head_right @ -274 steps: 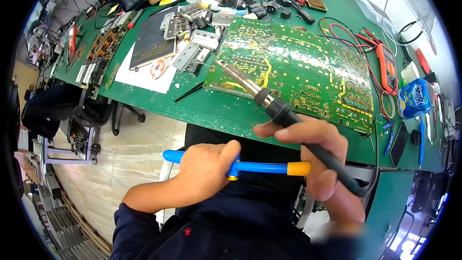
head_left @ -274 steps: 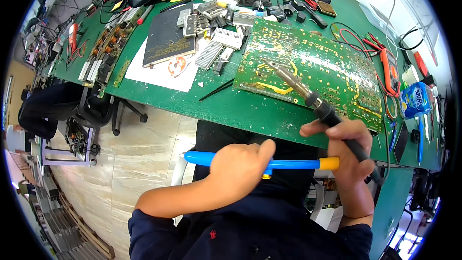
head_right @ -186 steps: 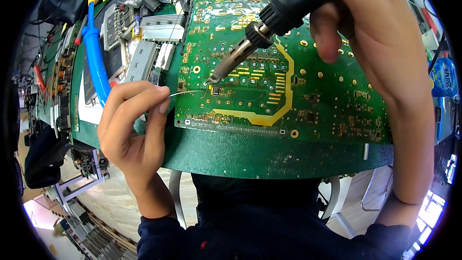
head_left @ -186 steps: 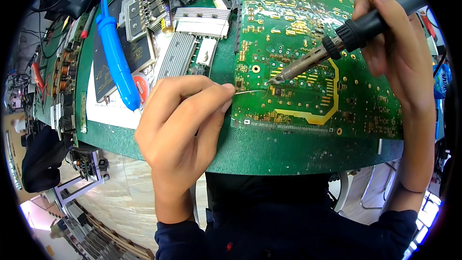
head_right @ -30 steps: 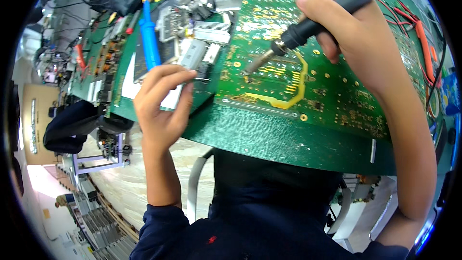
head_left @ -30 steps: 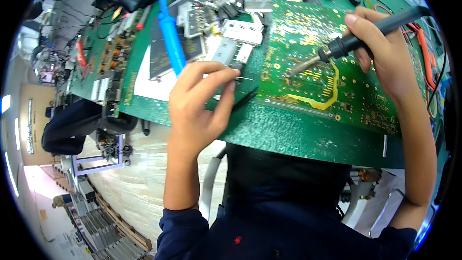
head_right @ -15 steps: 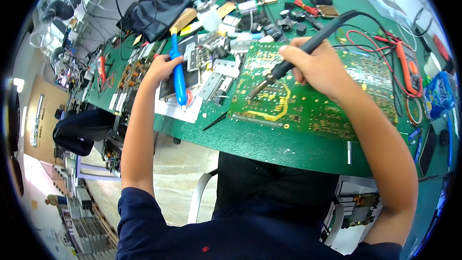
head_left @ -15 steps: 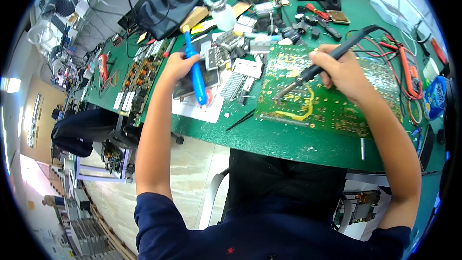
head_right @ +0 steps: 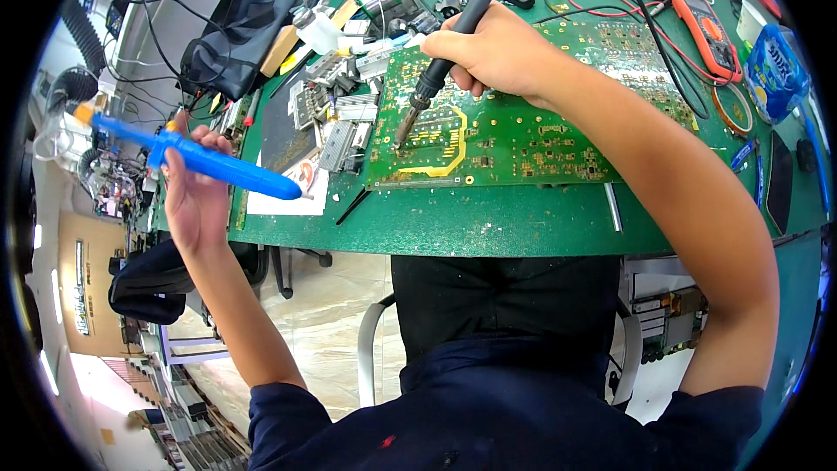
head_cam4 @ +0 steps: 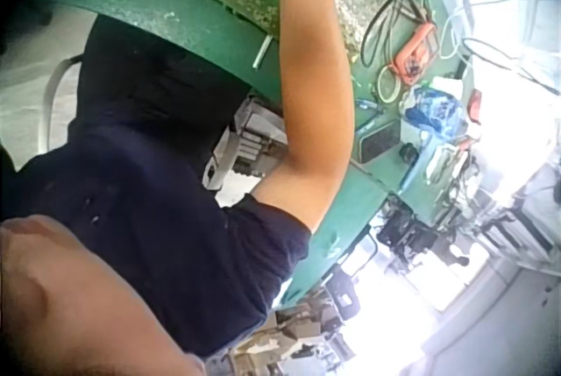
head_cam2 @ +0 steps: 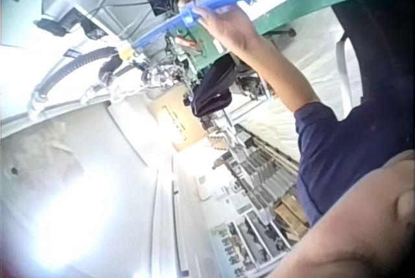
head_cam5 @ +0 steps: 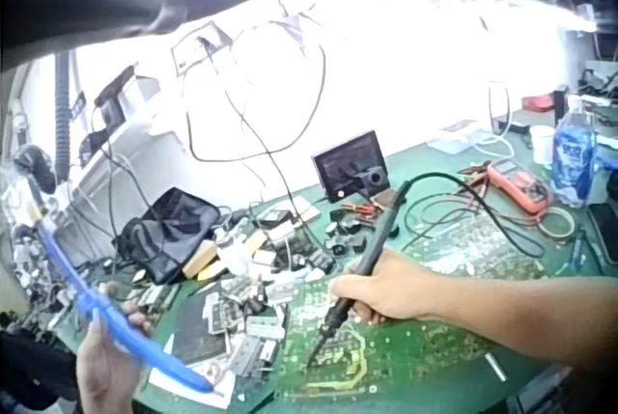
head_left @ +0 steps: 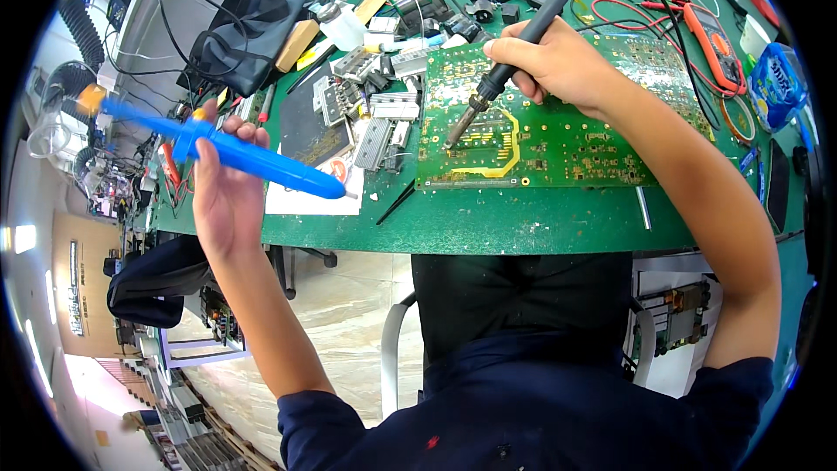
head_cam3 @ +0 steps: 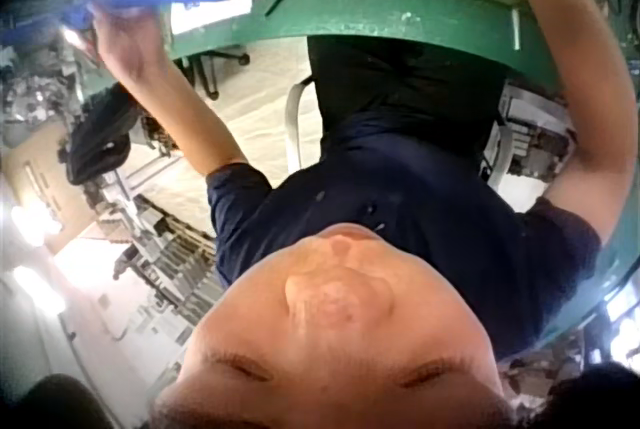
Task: The person solders components on a green circuit board using a soldering iron and uses a blue desoldering pump to remove solder. They also use a screwdriver to adjust a heat sink attached to the side of the board.
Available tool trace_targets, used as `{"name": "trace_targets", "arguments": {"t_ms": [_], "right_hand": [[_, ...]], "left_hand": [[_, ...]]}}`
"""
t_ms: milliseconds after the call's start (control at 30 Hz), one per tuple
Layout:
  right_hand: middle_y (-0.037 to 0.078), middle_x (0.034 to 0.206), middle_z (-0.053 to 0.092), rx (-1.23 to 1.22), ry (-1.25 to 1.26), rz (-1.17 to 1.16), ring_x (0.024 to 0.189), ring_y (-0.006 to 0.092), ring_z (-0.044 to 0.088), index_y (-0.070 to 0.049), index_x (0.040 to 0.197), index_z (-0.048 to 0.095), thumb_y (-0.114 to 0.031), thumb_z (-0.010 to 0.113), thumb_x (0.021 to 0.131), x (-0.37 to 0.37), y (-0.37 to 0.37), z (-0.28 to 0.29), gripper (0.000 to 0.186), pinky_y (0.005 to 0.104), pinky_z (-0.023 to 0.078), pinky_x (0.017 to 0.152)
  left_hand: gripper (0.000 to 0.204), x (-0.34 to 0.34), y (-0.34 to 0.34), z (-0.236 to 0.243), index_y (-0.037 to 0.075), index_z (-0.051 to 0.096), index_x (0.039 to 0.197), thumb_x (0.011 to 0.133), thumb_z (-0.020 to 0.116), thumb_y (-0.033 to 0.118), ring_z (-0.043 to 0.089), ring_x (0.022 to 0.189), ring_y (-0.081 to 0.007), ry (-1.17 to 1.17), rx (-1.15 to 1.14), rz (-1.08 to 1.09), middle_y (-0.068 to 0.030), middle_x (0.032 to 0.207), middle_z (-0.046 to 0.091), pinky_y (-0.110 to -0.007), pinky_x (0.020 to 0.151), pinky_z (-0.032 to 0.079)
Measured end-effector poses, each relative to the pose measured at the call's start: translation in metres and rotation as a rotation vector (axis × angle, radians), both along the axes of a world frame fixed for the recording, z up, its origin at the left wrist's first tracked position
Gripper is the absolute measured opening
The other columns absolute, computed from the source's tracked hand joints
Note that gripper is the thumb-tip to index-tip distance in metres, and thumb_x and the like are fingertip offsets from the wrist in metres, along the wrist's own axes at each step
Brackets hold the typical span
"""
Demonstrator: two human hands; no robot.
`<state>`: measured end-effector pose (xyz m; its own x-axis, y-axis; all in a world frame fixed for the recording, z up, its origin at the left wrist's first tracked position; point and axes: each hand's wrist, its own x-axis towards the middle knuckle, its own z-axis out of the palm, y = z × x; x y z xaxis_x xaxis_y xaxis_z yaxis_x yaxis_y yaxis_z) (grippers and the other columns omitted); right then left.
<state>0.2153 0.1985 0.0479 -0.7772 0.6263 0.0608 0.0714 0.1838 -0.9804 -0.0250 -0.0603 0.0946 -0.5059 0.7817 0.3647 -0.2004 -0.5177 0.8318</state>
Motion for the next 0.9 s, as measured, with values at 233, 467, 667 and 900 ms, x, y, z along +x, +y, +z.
{"name": "trace_targets", "arguments": {"t_ms": [233,467,667,900], "right_hand": [[0.000,0.051,0.049,0.012,0.006,-0.002,0.045,0.0074,0.047,-0.005,0.075,0.059,-0.028,0.060,0.089,-0.002,0.002,-0.003,0.027,0.0232,0.037,0.044],[0.000,0.052,0.050,0.037,0.017,-0.003,0.046,0.0067,0.049,-0.007,0.072,0.059,-0.030,0.061,0.089,-0.001,0.001,-0.004,0.029,0.0229,0.037,0.044],[0.001,0.052,0.052,0.011,0.012,-0.022,0.045,0.0076,0.050,-0.006,0.074,0.059,-0.030,0.062,0.088,-0.002,0.002,-0.008,0.028,0.0223,0.038,0.043],[0.002,0.053,0.053,-0.019,0.024,-0.028,0.044,0.0083,0.051,-0.005,0.076,0.059,-0.028,0.062,0.088,-0.002,0.003,-0.010,0.026,0.0220,0.039,0.042]], "left_hand": [[0.039,0.069,0.001,-0.006,0.005,0.037,0.135,0.100,0.049,0.019,0.044,0.098,-0.0212,0.198,0.289,-0.055,-0.0048,0.100,0.044,-0.049,0.108,0.025],[0.027,0.088,0.021,-0.032,0.010,0.044,0.125,0.103,0.042,0.026,0.047,0.091,-0.0196,0.195,0.380,0.103,-0.0034,0.091,0.047,-0.043,0.099,0.034],[0.031,0.102,0.023,-0.052,0.014,0.038,0.128,0.102,0.045,0.027,0.049,0.089,-0.0188,0.205,0.332,0.226,-0.0024,0.089,0.047,-0.045,0.097,0.037],[0.028,0.105,0.022,-0.060,0.012,0.042,0.126,0.104,0.040,0.028,0.049,0.092,-0.0211,0.186,0.365,0.181,-0.0037,0.090,0.047,-0.046,0.101,0.034]]}}
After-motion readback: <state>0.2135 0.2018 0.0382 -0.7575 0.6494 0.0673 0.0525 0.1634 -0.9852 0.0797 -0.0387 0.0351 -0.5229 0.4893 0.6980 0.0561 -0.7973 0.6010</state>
